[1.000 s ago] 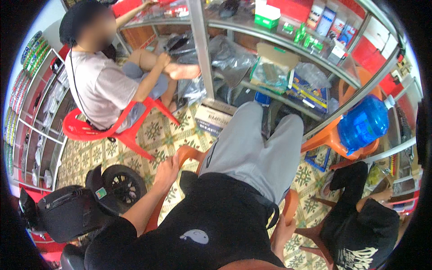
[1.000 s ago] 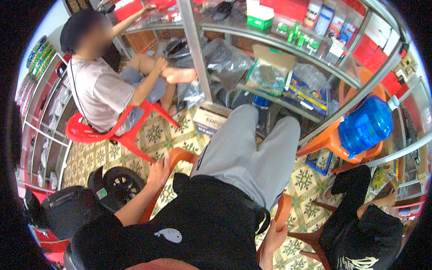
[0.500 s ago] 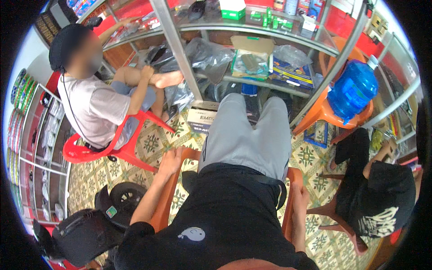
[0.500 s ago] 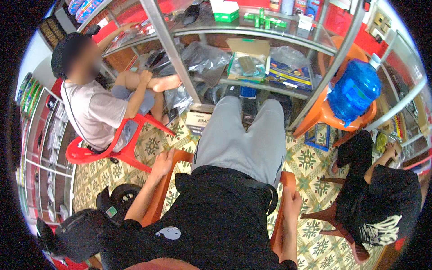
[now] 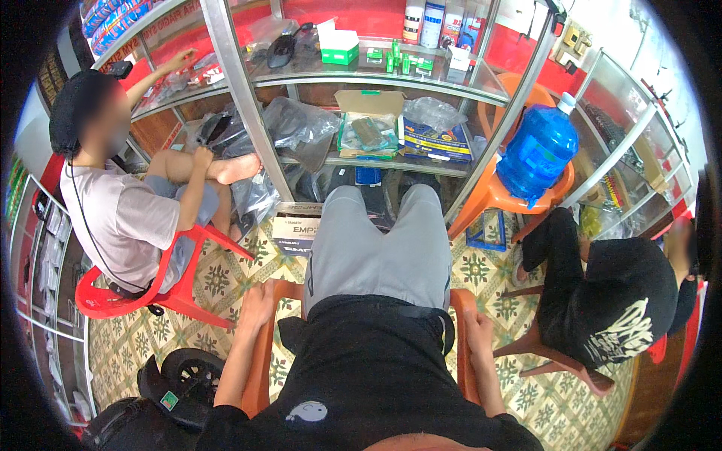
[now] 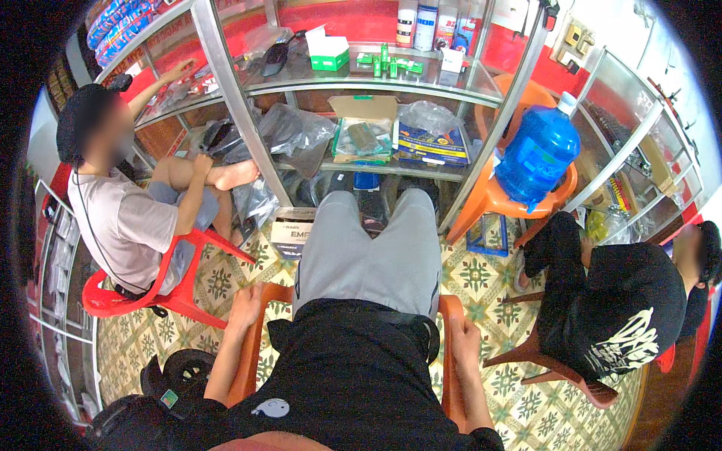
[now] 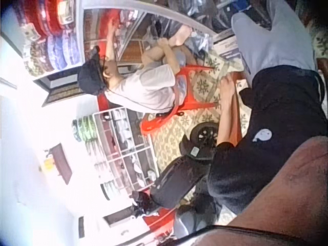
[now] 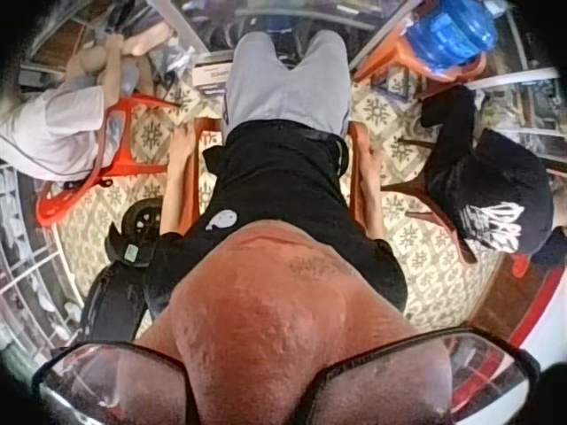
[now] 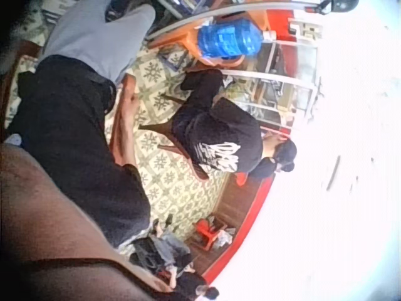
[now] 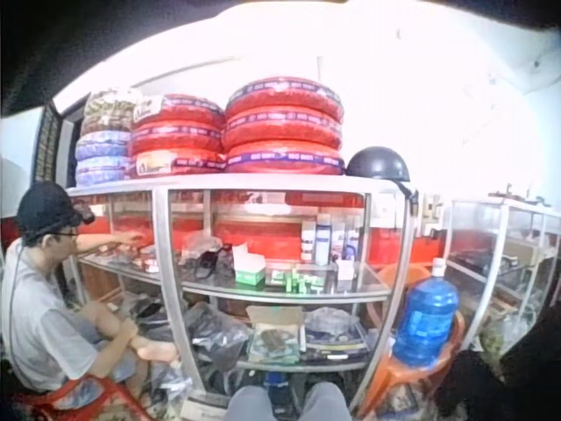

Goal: The person sits at a glass counter and repeatedly picks up small green and white boxes. They open the boxes, remove the contents, and place the empty boxes back on the counter. The person handles the items one at a time in a repetitive sequence.

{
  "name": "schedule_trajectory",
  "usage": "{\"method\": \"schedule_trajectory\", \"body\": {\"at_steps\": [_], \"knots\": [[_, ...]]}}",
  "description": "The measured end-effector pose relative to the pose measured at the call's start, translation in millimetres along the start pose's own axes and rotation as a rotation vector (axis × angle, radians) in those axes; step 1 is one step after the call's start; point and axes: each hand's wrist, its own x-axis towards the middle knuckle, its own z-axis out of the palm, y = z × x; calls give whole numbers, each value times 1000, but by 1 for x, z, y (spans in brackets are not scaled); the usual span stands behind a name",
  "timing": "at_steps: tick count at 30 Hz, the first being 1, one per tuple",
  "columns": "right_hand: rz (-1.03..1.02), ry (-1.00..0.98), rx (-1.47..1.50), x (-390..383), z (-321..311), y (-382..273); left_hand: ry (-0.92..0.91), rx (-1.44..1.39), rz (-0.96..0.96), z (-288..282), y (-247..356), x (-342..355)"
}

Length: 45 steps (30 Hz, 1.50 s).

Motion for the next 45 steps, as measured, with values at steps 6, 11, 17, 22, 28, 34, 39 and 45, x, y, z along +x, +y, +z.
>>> {"method": "schedule_trajectory", "body": {"at_steps": [6,11,17,22,28,34,39,45], "knots": [[-8,35,-55,0,3,-2,-12,-53,-9,-3,2,1],[23,0,-15,-1,2,-5,-8,-44,-35,-7,9,-3],[4,-6,16,9,2,15,1,-57,-5,-4,4,0],[-3,8,-9,12,3,18,12,-79,19,-2,3,-1],[10,4,8,0,2,-1,10,-67,-9,-4,7,-4],[11,-13,16,0,4,2,3,-70,-11,-4,4,-3],[4,-6,-29,10,4,16,-34,-61,-30,-4,-1,-1],[52,-14,2,-2,4,-6,-34,-85,-21,-3,-2,0]]}}
